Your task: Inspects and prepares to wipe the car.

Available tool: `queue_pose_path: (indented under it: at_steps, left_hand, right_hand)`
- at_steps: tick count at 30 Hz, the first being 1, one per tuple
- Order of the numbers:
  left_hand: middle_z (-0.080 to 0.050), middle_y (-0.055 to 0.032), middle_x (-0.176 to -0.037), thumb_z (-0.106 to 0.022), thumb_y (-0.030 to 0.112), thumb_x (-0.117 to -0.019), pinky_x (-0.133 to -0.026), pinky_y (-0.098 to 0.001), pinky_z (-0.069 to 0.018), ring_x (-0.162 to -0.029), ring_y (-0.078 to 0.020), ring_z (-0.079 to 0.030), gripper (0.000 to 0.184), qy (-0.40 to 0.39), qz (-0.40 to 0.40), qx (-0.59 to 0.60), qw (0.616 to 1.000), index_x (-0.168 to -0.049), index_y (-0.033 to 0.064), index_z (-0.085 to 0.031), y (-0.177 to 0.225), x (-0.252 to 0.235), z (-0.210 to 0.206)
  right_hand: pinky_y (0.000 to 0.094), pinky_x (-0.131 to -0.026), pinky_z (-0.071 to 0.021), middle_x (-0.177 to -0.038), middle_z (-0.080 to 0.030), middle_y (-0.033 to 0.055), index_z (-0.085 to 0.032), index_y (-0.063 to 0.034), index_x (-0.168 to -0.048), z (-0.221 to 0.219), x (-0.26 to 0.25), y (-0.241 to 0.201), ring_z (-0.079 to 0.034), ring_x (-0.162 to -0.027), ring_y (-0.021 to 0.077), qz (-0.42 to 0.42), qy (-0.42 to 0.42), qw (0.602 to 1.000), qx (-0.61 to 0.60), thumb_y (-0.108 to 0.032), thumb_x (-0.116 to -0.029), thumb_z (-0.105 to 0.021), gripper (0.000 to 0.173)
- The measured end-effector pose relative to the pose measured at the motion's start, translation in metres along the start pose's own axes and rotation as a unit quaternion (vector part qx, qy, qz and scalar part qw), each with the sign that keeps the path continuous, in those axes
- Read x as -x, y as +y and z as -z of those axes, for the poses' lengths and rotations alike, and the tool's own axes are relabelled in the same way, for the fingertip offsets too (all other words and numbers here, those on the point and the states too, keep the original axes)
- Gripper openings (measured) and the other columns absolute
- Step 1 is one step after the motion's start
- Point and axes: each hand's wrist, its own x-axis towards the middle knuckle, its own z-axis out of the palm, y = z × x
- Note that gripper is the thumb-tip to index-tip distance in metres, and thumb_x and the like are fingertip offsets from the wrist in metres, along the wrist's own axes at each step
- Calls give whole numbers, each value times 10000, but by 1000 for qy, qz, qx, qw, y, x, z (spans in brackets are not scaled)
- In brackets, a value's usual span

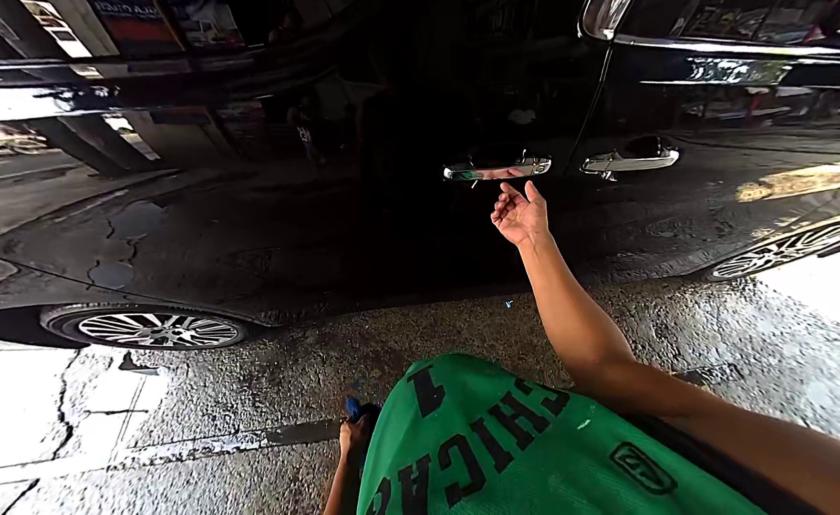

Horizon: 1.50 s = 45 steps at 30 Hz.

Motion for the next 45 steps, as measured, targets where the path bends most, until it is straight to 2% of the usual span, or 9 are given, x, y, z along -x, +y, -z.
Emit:
queue_pose_path:
  at_steps: [3, 5, 7, 9, 15, 23, 36, 41, 45]
  left_hand:
    - [-711, -264, -1056, -675, 298, -990, -926, -601, -502, -1031, -405, -677, 361, 16, 3, 22, 1000, -1102, -44, -704, -18, -4, -5]
    - [-715, -260, -1032, -677, 292, -988, -909, -606, -505, -1008, -404, -683, 348, 22, 4, 22, 1000, -1078, -43, -709, -24, -8, -6]
    - [-716, -256, -1030, -676, 303, -986, -908, -605, -506, -1011, -403, -683, 349, 23, 9, 15, 1000, -1062, -36, -715, -23, -12, -6]
    - [-720, -246, -1013, -690, 329, -971, -892, -608, -513, -995, -397, -688, 362, 29, 10, 14, 999, -1046, -24, -720, -21, -12, -5]
    - [-699, -279, -1043, -664, 280, -993, -907, -597, -502, -1010, -409, -672, 355, 12, -1, 14, 1000, -1091, -60, -692, -3, -6, 1]
    - [-698, -285, -1095, -652, 308, -1002, -949, -600, -494, -1069, -418, -669, 385, 0, -2, -16, 1000, -1120, -56, -693, 2, -17, -4]
    - [-702, -277, -1084, -647, 322, -1004, -943, -600, -490, -1068, -415, -667, 387, -3, -1, -21, 1000, -1112, -45, -701, 10, -23, -3]
    - [-714, -258, -1043, -653, 324, -997, -914, -600, -504, -1024, -400, -682, 368, -6, -6, -14, 1000, -1092, -28, -711, 4, -39, -7]
    - [-681, -300, -1164, -626, 287, -1026, -1001, -604, -460, -1143, -435, -642, 380, -25, 6, -28, 999, -1163, -64, -683, 27, -20, 4]
  right_hand:
    - [226, -560, -505, -748, -615, -58, -652, -176, -1064, -6, 3, 2, -582, -601, 64, 119, 80, 987, 75, -459, -1103, -357, 410]
    - [226, -553, -507, -819, -614, -22, -611, -139, -1209, -10, 5, 6, -579, -610, 77, 232, 137, 950, 158, -333, -1099, -465, 267]
    - [282, -599, -547, -962, -636, 78, -500, -84, -1446, -7, 4, 7, -620, -677, 141, 330, 148, 900, 243, -233, -1092, -477, 385]
    - [310, -617, -572, -1009, -655, 116, -419, -86, -1537, -2, 2, 8, -649, -710, 169, 369, 135, 864, 314, -187, -1078, -487, 475]
    - [369, -650, -615, -1080, -727, 110, -201, -155, -1646, 5, 3, 18, -707, -720, 194, 340, 113, 794, 491, -162, -1057, -533, 677]
    - [367, -647, -623, -1122, -738, 83, -18, -219, -1663, 13, -3, 27, -725, -729, 194, 319, 78, 806, 492, -136, -1030, -588, 856]
    - [347, -641, -626, -1129, -735, 73, -83, -166, -1657, 14, -2, 22, -726, -731, 180, 334, 83, 799, 493, -100, -1034, -549, 781]
    - [398, -716, -624, -1089, -755, 68, -114, -146, -1654, 14, 1, 15, -738, -797, 207, 329, 121, 724, 594, -140, -1027, -579, 781]
    - [595, -746, -570, -1089, -752, 141, -107, -159, -1656, -3, 30, 2, -727, -896, 364, 267, 135, 666, 683, -221, -1061, -539, 738]
